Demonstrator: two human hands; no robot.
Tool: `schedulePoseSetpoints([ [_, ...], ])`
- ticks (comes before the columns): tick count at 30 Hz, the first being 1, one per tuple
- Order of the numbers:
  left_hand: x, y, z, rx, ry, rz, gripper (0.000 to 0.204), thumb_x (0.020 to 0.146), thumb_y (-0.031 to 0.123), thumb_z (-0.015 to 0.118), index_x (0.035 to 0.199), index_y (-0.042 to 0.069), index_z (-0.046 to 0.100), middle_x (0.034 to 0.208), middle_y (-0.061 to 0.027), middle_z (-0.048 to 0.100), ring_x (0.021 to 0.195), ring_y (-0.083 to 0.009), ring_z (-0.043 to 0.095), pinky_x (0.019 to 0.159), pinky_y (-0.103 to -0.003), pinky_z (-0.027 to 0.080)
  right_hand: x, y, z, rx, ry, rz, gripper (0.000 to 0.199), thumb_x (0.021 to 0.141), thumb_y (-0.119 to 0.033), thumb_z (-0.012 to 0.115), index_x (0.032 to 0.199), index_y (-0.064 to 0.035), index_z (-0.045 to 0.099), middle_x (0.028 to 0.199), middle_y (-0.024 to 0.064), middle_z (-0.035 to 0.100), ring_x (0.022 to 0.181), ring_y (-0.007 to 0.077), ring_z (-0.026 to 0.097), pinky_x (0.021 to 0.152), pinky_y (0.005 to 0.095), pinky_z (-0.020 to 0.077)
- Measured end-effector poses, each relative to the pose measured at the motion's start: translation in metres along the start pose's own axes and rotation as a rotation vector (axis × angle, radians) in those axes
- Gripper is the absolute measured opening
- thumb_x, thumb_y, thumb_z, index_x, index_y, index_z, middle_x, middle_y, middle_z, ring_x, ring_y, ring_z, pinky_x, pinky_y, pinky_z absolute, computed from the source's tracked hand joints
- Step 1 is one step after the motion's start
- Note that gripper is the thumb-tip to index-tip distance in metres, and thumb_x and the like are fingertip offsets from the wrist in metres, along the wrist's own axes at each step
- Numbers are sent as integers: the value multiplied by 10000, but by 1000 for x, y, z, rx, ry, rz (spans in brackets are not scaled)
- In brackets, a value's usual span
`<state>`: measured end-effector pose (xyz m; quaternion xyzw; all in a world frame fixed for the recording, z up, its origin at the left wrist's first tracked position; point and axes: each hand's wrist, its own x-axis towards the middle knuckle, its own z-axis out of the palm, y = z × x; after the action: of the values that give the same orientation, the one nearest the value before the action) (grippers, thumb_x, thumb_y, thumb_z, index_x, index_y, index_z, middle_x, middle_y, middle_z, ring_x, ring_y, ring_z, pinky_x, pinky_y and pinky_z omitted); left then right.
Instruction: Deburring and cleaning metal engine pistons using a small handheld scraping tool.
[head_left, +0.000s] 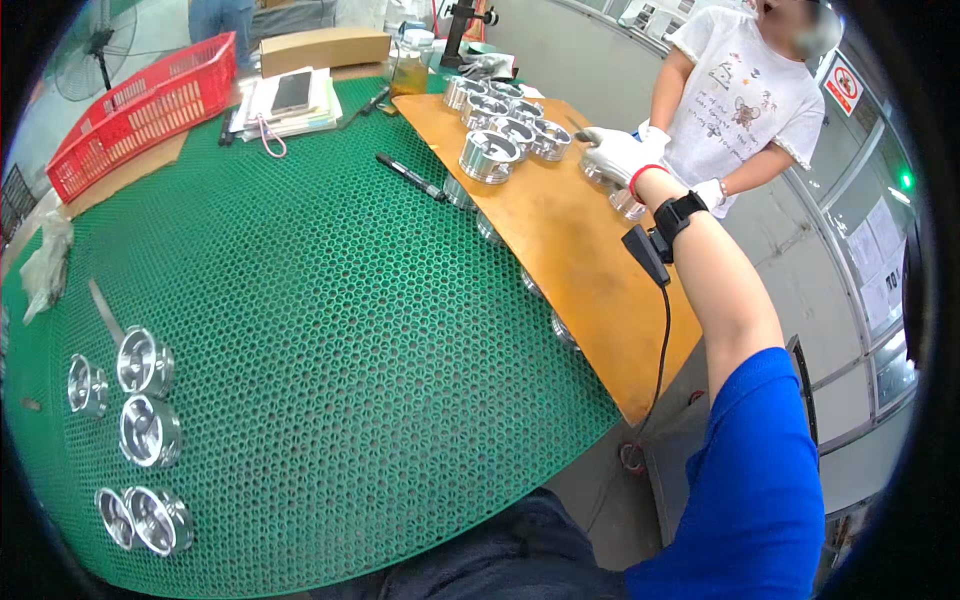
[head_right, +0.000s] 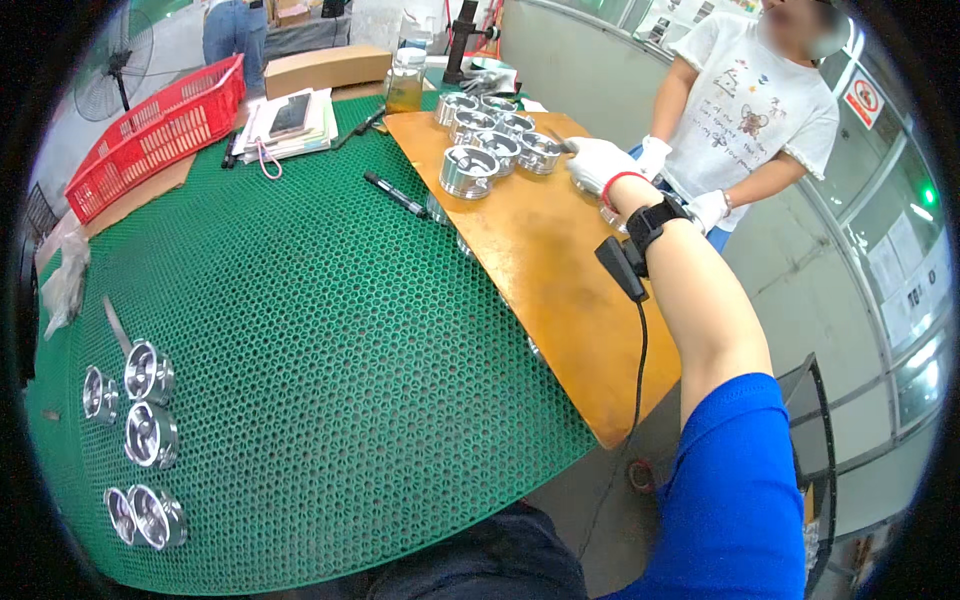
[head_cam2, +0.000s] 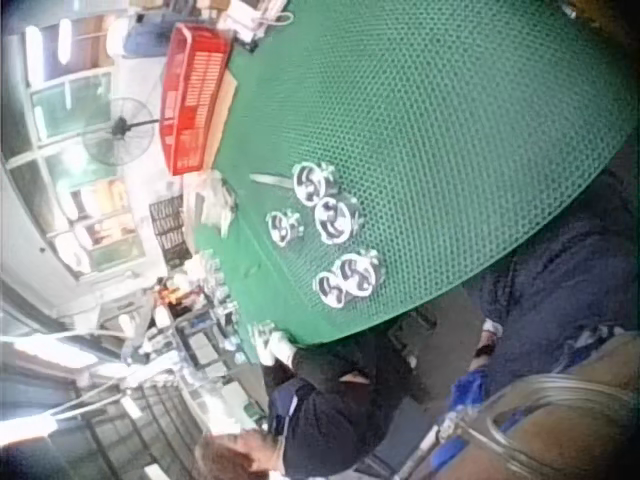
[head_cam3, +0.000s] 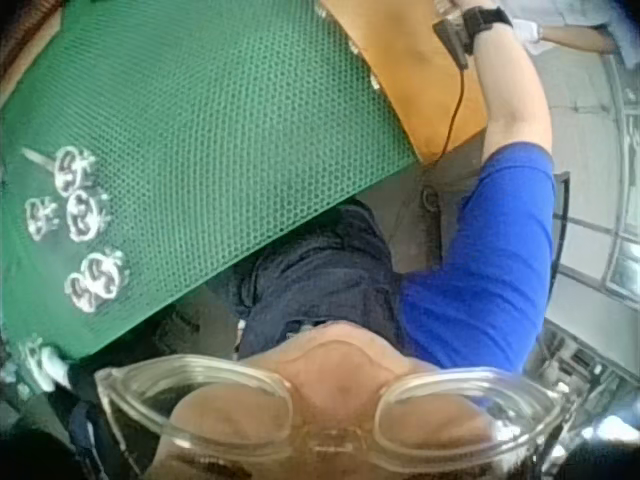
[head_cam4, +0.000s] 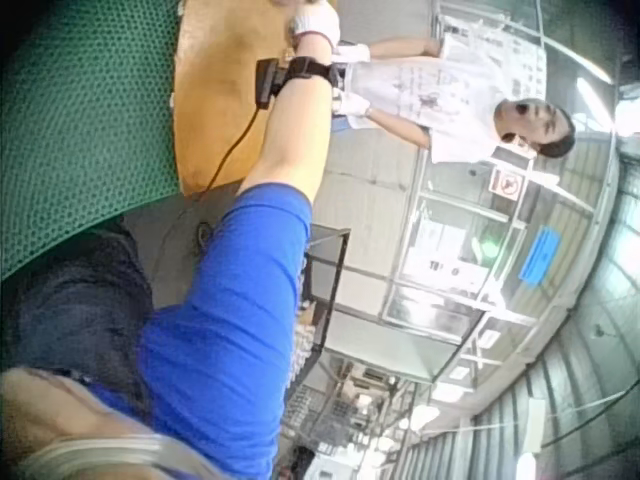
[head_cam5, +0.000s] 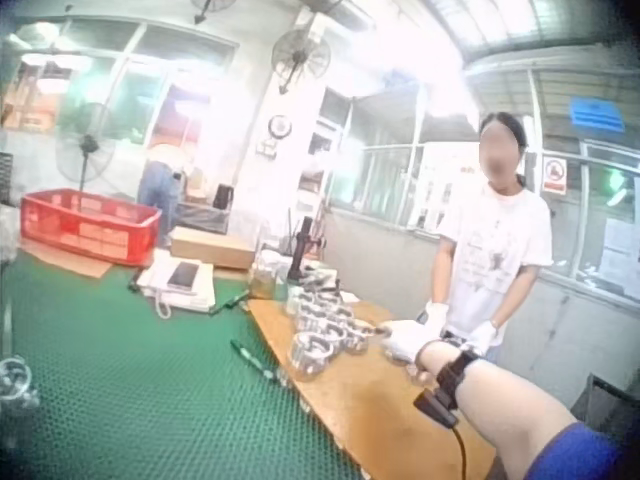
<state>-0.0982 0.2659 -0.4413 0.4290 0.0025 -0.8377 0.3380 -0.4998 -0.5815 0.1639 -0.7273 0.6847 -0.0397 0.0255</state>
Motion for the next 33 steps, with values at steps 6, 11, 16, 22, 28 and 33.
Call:
schedulePoseSetpoints([
  [6, 22, 32, 39, 3, -4, -19, 442, 1068, 302, 335, 1349, 100, 610, 1327, 3, 639, 1193, -195, 580, 1061, -313, 438, 53, 107, 31, -358, 123, 31, 480, 990, -223, 496, 1467, -173, 496, 1228, 199, 675, 1105, 310, 665, 931, 397, 517],
  [11, 29, 53, 55, 38, 8, -30, 429, 1062, 305, 358, 1335, 99, 617, 1310, -5, 646, 1175, -199, 585, 1046, -319, 445, 67, 119, 43, -95, -218, -69, 595, 1031, -162, 509, 1590, -213, 311, 1238, 185, 672, 1131, 270, 659, 959, 391, 506],
  [16, 30, 65, 57, 95, 16, -31, 417, 1057, 309, 380, 1321, 97, 624, 1292, -14, 653, 1158, -204, 590, 1032, -324, 452, 54, 75, 32, -97, -166, -71, 567, 915, -162, 545, 1473, -102, 460, 1233, 245, 661, 1100, 372, 656, 952, 400, 512],
  [22, 66, 90, 63, 148, -4, 33, 403, 1051, 313, 407, 1304, 95, 632, 1271, -24, 661, 1137, -210, 597, 1014, -330, 460, 49, 57, 33, -19, -37, -65, 656, 843, -134, 547, 1493, -112, 464, 1207, 225, 678, 993, 340, 690, 805, 396, 543],
  [28, 85, 94, 66, 170, -16, 51, 390, 1044, 317, 433, 1287, 93, 640, 1250, -34, 669, 1116, -216, 603, 996, -337, 469, 41, 20, 24, 52, -190, 62, 507, 866, -114, 558, 1370, -63, 533, 873, 69, 678, 742, 200, 628, 644, 354, 498],
  [33, 110, 126, 76, 213, -48, 50, 379, 1039, 320, 456, 1273, 91, 647, 1233, -43, 675, 1099, -221, 609, 981, -342, 476, 23, -34, 27, 314, -191, 1, 199, 909, -164, 546, 1097, -109, 578, 782, 3, 593, 575, 113, 506, 503, 300, 401],
])
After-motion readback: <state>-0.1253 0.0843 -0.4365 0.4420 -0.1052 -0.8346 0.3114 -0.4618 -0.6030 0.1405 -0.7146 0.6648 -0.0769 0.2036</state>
